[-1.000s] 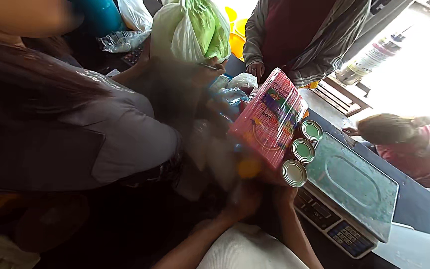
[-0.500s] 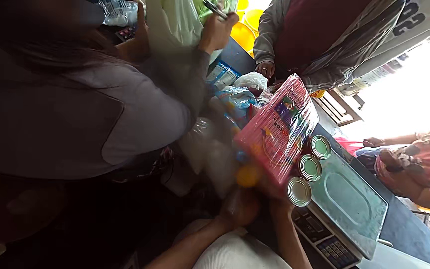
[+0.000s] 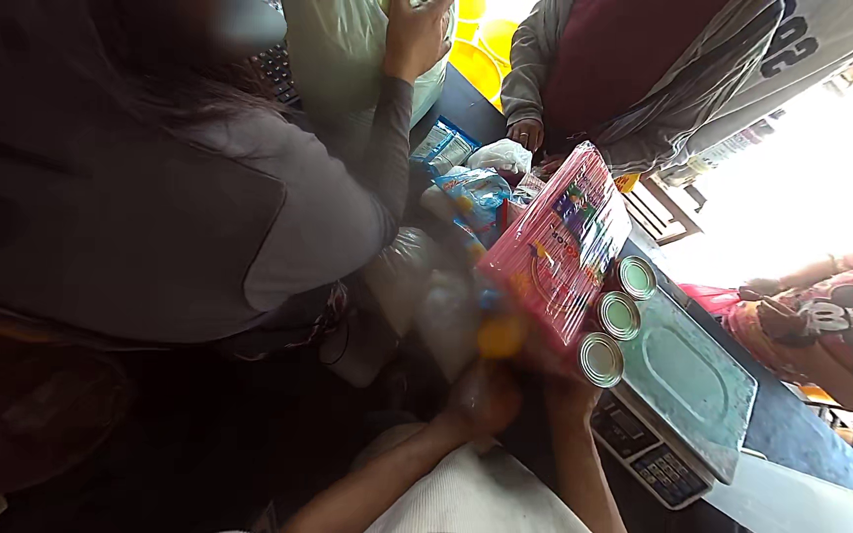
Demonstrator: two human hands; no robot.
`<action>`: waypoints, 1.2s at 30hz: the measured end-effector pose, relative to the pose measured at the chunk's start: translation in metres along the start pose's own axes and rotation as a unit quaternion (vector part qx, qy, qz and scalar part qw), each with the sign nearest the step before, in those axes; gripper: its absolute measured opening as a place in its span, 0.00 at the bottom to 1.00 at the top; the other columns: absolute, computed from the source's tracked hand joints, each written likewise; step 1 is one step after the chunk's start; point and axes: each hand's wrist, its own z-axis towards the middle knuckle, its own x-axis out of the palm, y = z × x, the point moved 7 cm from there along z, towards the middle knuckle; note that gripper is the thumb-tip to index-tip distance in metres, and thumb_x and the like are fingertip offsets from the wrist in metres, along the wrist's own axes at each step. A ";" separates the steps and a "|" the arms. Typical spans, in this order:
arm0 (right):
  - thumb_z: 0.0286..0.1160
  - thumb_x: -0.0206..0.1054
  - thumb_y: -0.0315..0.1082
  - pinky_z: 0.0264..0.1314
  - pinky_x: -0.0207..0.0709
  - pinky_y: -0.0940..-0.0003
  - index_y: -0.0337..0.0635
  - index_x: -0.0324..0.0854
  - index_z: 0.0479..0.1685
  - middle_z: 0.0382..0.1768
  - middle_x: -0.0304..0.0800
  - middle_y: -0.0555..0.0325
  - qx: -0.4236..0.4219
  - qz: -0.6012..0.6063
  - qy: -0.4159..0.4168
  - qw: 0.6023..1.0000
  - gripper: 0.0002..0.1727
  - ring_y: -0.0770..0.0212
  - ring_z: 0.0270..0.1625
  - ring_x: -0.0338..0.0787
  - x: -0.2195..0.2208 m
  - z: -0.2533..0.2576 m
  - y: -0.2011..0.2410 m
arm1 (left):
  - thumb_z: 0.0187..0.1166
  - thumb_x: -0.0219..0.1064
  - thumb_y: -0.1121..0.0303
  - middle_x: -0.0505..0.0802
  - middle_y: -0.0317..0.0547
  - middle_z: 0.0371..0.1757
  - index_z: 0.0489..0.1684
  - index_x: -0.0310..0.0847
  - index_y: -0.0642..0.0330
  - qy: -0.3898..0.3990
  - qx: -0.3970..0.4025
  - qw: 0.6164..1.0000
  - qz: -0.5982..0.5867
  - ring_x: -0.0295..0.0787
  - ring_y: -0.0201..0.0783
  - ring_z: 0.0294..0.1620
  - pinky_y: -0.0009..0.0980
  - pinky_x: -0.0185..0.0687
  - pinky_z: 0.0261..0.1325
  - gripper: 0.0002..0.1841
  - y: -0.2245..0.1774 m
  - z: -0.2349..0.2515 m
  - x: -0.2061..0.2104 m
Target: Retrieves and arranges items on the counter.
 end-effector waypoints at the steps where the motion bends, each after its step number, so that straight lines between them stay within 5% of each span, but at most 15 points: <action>1: 0.83 0.53 0.35 0.64 0.83 0.55 0.43 0.72 0.67 0.55 0.87 0.55 -0.009 0.024 0.005 1.000 0.17 0.62 0.60 0.87 0.000 0.001 0.002 | 0.84 0.61 0.58 0.95 0.40 0.48 0.39 0.93 0.50 0.001 0.002 1.000 -0.004 0.89 0.40 0.60 0.39 0.80 0.69 0.13 0.000 0.000 -0.001; 4: 0.86 0.50 0.36 0.70 0.81 0.54 0.42 0.67 0.74 0.63 0.83 0.53 -0.057 0.013 0.016 0.998 0.21 0.61 0.67 0.84 -0.004 -0.002 0.010 | 0.85 0.61 0.58 0.95 0.39 0.48 0.38 0.93 0.49 -0.005 0.001 1.000 -0.012 0.89 0.39 0.59 0.38 0.80 0.69 0.14 0.002 0.000 -0.001; 11: 0.93 0.32 0.58 0.81 0.73 0.56 0.51 0.54 0.88 0.78 0.75 0.56 -0.065 0.011 0.028 0.997 0.33 0.61 0.79 0.76 0.006 -0.021 0.028 | 0.86 0.59 0.56 0.95 0.38 0.48 0.39 0.93 0.50 0.000 -0.001 1.000 -0.021 0.89 0.38 0.60 0.37 0.78 0.71 0.16 0.006 -0.003 0.007; 18: 0.94 0.38 0.43 0.73 0.79 0.60 0.41 0.63 0.82 0.69 0.82 0.51 -0.064 -0.056 0.013 0.996 0.26 0.63 0.71 0.83 0.001 -0.020 0.030 | 0.85 0.59 0.57 0.96 0.39 0.49 0.42 0.93 0.50 0.017 -0.008 0.999 -0.034 0.90 0.38 0.61 0.39 0.78 0.74 0.15 0.004 -0.002 -0.004; 24: 0.93 0.38 0.55 0.60 0.86 0.59 0.43 0.72 0.76 0.60 0.89 0.53 -0.054 -0.041 0.022 0.997 0.31 0.61 0.59 0.90 -0.004 -0.015 0.037 | 0.86 0.59 0.53 0.96 0.35 0.50 0.41 0.93 0.45 0.023 -0.002 1.000 0.004 0.89 0.37 0.62 0.38 0.77 0.74 0.16 0.004 -0.002 0.003; 36: 0.91 0.39 0.55 0.67 0.83 0.62 0.40 0.77 0.73 0.62 0.89 0.53 -0.088 -0.120 0.047 0.988 0.33 0.62 0.65 0.88 -0.010 -0.020 0.039 | 0.85 0.60 0.54 0.96 0.34 0.49 0.39 0.93 0.48 0.056 -0.029 0.998 -0.009 0.89 0.35 0.63 0.39 0.78 0.75 0.16 0.006 -0.003 0.008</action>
